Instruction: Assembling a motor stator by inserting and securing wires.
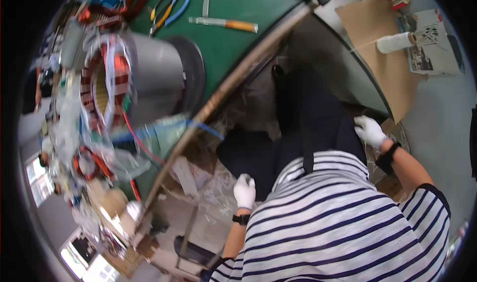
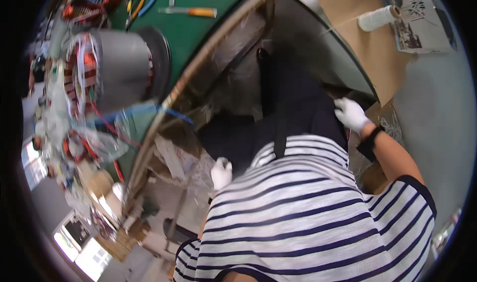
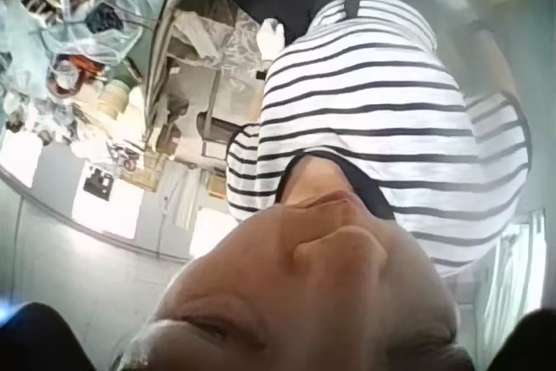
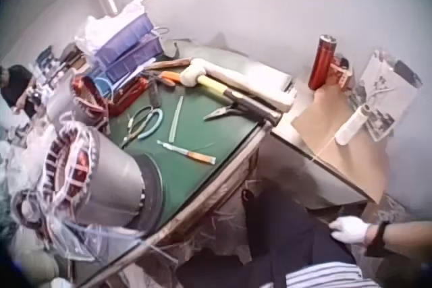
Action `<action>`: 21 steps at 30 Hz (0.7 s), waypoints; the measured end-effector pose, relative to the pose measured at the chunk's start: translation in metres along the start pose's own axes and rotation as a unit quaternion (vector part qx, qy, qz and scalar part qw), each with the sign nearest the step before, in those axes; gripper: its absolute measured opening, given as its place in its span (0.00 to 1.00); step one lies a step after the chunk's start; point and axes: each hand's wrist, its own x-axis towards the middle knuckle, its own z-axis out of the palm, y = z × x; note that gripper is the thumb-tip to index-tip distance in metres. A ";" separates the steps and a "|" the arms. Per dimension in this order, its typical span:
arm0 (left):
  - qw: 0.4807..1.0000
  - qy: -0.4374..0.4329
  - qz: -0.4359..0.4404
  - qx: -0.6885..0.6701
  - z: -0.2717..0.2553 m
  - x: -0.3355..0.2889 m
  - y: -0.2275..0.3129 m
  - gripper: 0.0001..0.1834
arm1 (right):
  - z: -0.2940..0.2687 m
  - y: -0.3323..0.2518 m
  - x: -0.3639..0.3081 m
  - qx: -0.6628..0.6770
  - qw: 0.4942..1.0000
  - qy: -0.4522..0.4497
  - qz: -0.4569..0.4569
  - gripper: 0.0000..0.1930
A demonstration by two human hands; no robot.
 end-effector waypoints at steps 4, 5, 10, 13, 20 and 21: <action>0.972 -0.158 -0.027 -0.174 -0.035 -0.055 0.038 0.08 | 0.080 0.090 0.004 0.095 0.974 -0.069 0.192 0.19; 0.960 -0.212 -0.007 -0.182 -0.039 -0.068 0.034 0.08 | 0.106 0.124 -0.004 0.053 0.976 -0.074 0.200 0.21; 0.970 -0.223 -0.073 -0.068 -0.054 -0.110 0.040 0.10 | 0.191 0.202 -0.068 0.313 0.848 -0.022 0.426 0.37; 0.998 -0.017 0.037 0.042 -0.084 -0.084 0.053 0.15 | 0.196 0.192 -0.089 0.525 0.714 -0.112 0.451 0.42; 0.898 0.343 0.115 0.252 -0.226 0.040 0.094 0.38 | 0.123 0.065 -0.089 0.737 0.514 -0.169 0.405 0.27; 0.911 0.287 0.095 0.281 -0.240 0.062 0.089 0.45 | 0.138 0.079 -0.087 0.761 0.497 -0.179 0.377 0.33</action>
